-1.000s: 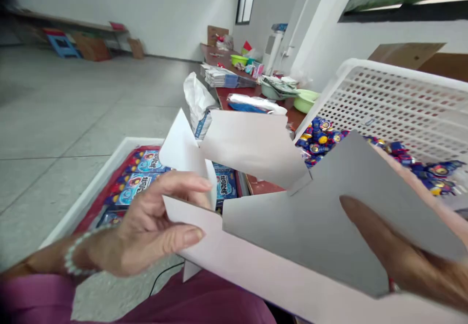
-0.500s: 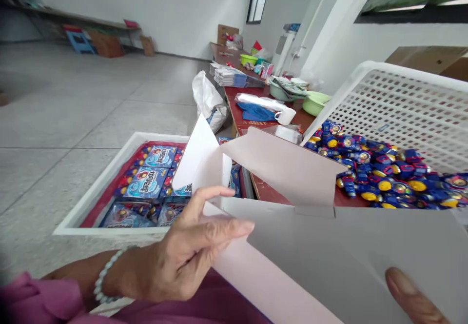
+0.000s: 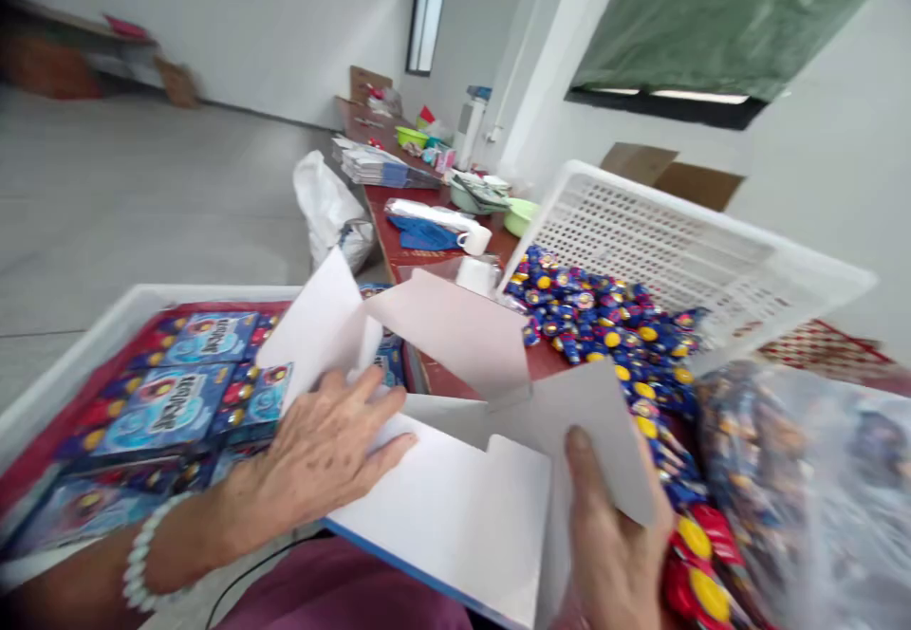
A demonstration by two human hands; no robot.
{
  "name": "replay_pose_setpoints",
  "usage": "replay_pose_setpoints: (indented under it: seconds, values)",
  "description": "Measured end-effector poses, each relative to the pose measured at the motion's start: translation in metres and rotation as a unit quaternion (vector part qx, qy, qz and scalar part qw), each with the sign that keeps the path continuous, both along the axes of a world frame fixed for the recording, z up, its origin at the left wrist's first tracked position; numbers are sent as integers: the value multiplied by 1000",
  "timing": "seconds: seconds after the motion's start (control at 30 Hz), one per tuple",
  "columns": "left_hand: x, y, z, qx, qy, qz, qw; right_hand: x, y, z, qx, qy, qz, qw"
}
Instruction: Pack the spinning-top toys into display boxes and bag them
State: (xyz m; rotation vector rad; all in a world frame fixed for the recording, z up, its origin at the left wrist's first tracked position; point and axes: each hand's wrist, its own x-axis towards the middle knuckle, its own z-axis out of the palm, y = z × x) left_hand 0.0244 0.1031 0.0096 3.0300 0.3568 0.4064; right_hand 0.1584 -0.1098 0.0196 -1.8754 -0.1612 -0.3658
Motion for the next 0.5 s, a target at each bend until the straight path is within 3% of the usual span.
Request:
replay_pose_setpoints:
  seconds: [0.13,0.33,0.5]
  values:
    - [10,-3,9,26,30,-4,999,5,6,0,-8,-11,4,1000]
    - [13,-6,22,59,95,-14,994,9,-7,-3,16,-2,29,999]
    - [21,-8,22,80,78,-27,993,2,7,-7,-52,-86,67,993]
